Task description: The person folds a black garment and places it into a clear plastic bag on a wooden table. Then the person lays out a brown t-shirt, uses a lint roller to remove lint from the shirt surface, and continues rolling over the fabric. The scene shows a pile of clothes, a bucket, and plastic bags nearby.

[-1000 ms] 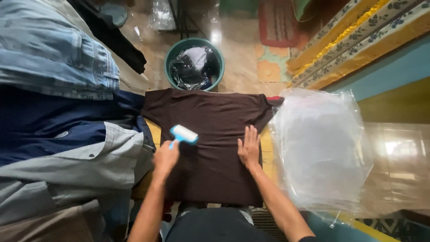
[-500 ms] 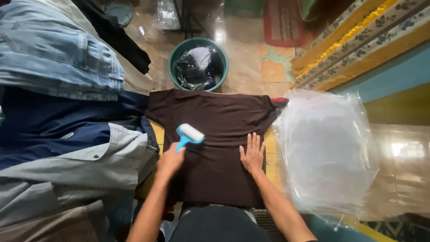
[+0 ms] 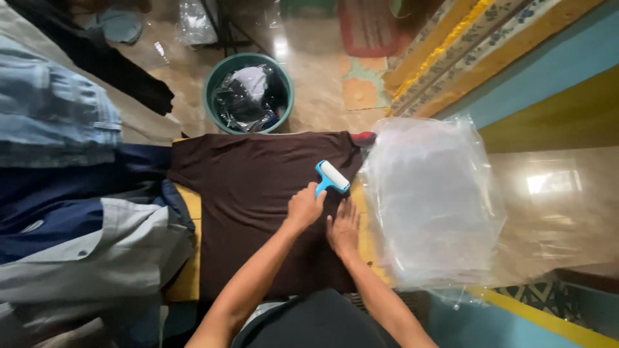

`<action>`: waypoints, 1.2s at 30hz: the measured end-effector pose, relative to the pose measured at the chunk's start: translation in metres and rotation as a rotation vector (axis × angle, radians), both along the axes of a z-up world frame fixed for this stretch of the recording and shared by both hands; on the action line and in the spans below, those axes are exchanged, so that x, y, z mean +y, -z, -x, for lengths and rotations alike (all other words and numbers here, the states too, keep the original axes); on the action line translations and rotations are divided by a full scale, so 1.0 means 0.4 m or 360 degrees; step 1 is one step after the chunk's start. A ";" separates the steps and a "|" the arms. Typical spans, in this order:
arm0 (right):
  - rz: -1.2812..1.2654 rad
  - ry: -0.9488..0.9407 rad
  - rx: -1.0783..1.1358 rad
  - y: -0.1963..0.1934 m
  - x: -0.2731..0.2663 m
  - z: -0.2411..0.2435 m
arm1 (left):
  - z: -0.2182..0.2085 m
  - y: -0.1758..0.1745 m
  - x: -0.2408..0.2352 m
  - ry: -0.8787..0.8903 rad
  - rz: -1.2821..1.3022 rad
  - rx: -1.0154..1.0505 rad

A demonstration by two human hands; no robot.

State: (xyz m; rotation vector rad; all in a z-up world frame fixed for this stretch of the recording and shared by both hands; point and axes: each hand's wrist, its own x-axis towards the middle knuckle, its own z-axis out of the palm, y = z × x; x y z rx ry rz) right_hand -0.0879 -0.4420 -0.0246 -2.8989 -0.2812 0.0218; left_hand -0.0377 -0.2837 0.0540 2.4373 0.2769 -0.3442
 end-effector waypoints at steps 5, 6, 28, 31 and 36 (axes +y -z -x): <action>0.0070 -0.0072 -0.0222 0.036 -0.008 0.011 | -0.086 0.002 -0.083 -0.0225 0.0095 0.0030; 0.0120 -0.0078 -0.0292 0.026 -0.006 0.014 | -0.117 0.000 -0.086 -0.0289 0.0121 0.0041; 0.0016 -0.0252 -0.0222 0.054 -0.018 -0.140 | -0.063 -0.052 -0.020 -0.0460 0.0232 0.0208; 0.0068 -0.0243 -0.0232 0.049 -0.011 -0.148 | -0.232 0.024 -0.016 -0.0468 0.0148 0.0097; 0.0027 -0.0259 -0.0211 0.039 -0.014 -0.149 | -0.298 0.060 0.065 -0.0491 0.0089 -0.0017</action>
